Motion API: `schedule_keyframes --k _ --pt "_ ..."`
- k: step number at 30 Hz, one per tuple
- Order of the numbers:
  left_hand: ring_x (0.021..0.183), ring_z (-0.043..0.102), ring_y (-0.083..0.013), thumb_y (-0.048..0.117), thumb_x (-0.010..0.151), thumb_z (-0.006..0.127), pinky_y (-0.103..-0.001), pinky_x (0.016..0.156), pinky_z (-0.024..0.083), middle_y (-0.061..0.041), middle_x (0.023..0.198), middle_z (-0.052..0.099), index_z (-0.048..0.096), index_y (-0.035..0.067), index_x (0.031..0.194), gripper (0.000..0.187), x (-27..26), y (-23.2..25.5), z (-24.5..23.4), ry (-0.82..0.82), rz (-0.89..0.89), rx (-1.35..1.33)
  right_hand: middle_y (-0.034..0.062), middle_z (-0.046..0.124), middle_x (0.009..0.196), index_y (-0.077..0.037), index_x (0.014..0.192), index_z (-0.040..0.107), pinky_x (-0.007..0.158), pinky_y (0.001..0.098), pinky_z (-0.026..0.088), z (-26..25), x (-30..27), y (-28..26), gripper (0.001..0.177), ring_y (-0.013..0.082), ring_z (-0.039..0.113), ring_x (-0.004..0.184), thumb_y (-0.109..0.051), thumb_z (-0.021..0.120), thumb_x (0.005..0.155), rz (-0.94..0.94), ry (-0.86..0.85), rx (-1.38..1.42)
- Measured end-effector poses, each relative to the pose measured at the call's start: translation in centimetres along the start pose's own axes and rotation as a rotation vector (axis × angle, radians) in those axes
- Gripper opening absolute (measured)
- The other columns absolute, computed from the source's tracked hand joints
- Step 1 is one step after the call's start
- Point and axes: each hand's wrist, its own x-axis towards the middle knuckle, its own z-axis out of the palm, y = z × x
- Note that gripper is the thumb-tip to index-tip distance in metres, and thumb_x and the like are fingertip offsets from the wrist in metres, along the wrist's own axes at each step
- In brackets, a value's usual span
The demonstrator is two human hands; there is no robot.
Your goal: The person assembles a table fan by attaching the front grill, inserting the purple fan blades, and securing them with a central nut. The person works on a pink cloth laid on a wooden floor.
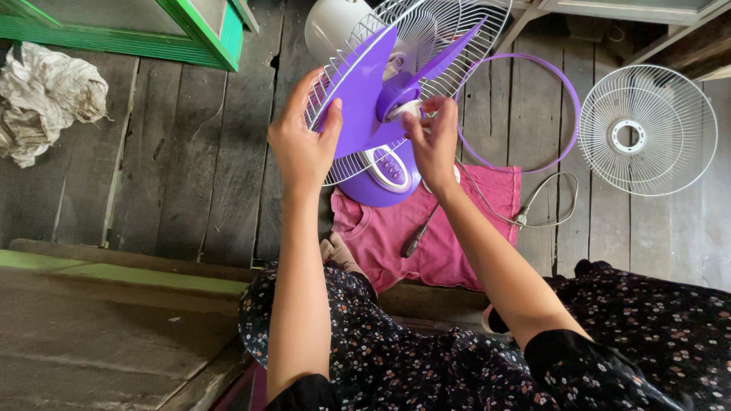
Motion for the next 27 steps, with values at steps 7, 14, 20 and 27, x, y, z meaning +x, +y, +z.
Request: schedule_keyframes --k 7,14,20,27 --pt "0.116 0.076 -0.0224 -0.002 0.095 0.074 -0.034 0.101 0.06 -0.016 0.126 0.075 0.065 0.0 0.133 0.039 0.0 -0.2 0.1 -0.011 -0.026 -0.075 0.016 0.045 0.121 0.001 0.126 0.043 0.071 0.0302 0.064 0.4 -0.9 -1.5 0.045 0.022 0.074 0.096 0.0 0.074 0.095 -0.143 -0.066 -0.025" --pt "0.116 0.076 -0.0214 -0.001 0.095 0.074 -0.034 0.101 0.059 -0.017 0.125 0.075 0.065 -0.001 0.133 0.039 0.0 -0.2 0.1 -0.013 -0.051 -0.096 0.0168 0.065 0.1 0.003 0.115 0.046 0.071 0.0348 0.065 0.6 -0.2 0.4 0.039 0.0259 0.074 0.081 -0.033 0.057 0.105 0.36 -0.097 0.55" --pt "0.114 0.077 -0.0212 0.0 0.096 0.074 -0.033 0.1 0.059 -0.016 0.125 0.076 0.065 0.0 0.133 0.038 0.0 -0.1 -0.1 -0.02 -0.052 -0.076 0.0179 0.06 0.099 0.001 0.114 0.051 0.075 0.038 0.063 0.1 -0.1 0.2 0.046 0.0295 0.073 0.083 -0.045 0.05 0.106 0.574 -0.159 0.691" --pt "0.114 0.076 -0.0213 0.001 0.097 0.074 -0.033 0.1 0.059 -0.016 0.125 0.075 0.064 0.0 0.133 0.038 0.0 -0.1 -0.2 -0.022 -0.037 -0.075 0.0154 0.053 0.116 -0.004 0.123 0.041 0.076 0.0323 0.065 0.7 -0.4 -0.9 0.034 0.0226 0.072 0.092 -0.011 0.066 0.101 0.175 -0.113 0.452"
